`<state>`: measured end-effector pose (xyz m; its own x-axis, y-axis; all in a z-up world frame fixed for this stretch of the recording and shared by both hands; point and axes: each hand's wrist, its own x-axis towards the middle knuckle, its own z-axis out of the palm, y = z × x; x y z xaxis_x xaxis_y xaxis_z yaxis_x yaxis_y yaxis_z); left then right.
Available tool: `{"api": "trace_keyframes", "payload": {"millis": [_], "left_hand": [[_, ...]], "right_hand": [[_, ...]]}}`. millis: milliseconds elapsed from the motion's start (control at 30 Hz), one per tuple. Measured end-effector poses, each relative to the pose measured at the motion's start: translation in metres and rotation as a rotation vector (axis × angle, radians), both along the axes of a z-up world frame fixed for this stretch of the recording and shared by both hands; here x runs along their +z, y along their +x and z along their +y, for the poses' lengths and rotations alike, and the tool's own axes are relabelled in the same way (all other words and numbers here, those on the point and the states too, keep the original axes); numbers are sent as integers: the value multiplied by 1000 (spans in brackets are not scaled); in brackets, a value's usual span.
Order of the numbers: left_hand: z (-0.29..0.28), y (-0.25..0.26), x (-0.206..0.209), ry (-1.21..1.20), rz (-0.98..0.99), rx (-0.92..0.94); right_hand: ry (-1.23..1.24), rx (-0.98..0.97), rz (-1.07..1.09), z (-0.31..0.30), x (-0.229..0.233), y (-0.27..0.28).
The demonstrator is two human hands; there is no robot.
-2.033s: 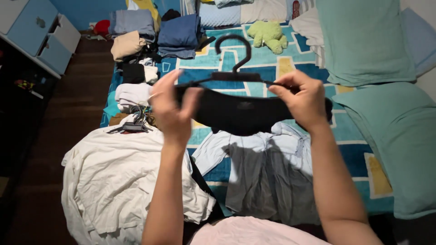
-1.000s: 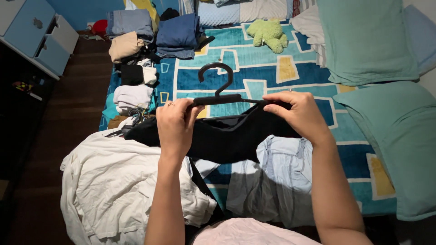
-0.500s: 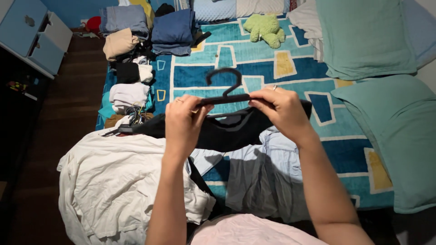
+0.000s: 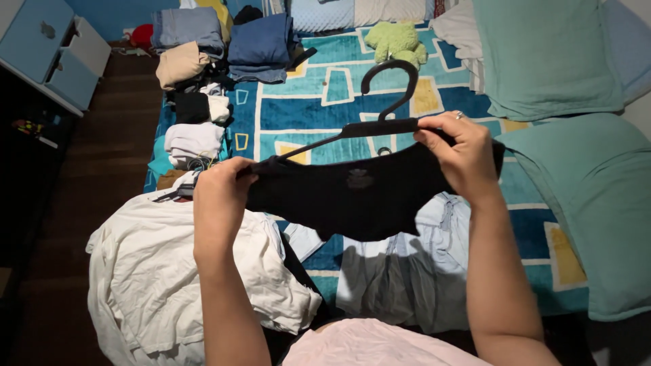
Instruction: The person sits on a bed with piles of laundry and hangs shirts onto hangers one at a time, smoothing each garment, and folds a teal shirt at the end. Folded clothes and hangers with shirts are arranged on the bed.
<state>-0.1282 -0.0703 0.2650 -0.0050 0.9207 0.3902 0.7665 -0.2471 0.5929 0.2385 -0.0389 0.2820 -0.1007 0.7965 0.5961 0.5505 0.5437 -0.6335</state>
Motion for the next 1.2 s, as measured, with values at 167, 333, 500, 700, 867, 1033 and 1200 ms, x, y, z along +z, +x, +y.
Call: {"api": "trace_keyframes", "payload": {"millis": [167, 333, 500, 700, 867, 1033, 1200], "left_hand": [[-11, 32, 29, 191, 68, -75], [-19, 31, 23, 270, 90, -67], [-62, 6, 56, 363, 98, 22], [-126, -36, 52, 379, 116, 258], [-210, -74, 28, 302, 172, 598], [-281, -116, 25, 354, 420, 862], [-253, -148, 30, 541, -79, 1107]], "right_hand": [[0, 51, 46, -5, -6, -15], [-35, 135, 115, -15, -5, -30], [-50, 289, 27, -25, 16, -35], [-257, 661, -17, -15, -5, -78], [-319, 1044, 28, -31, -27, -152], [-425, 1344, 166, -69, -43, -230], [-453, 1347, 254, -96, -65, -280]]}}
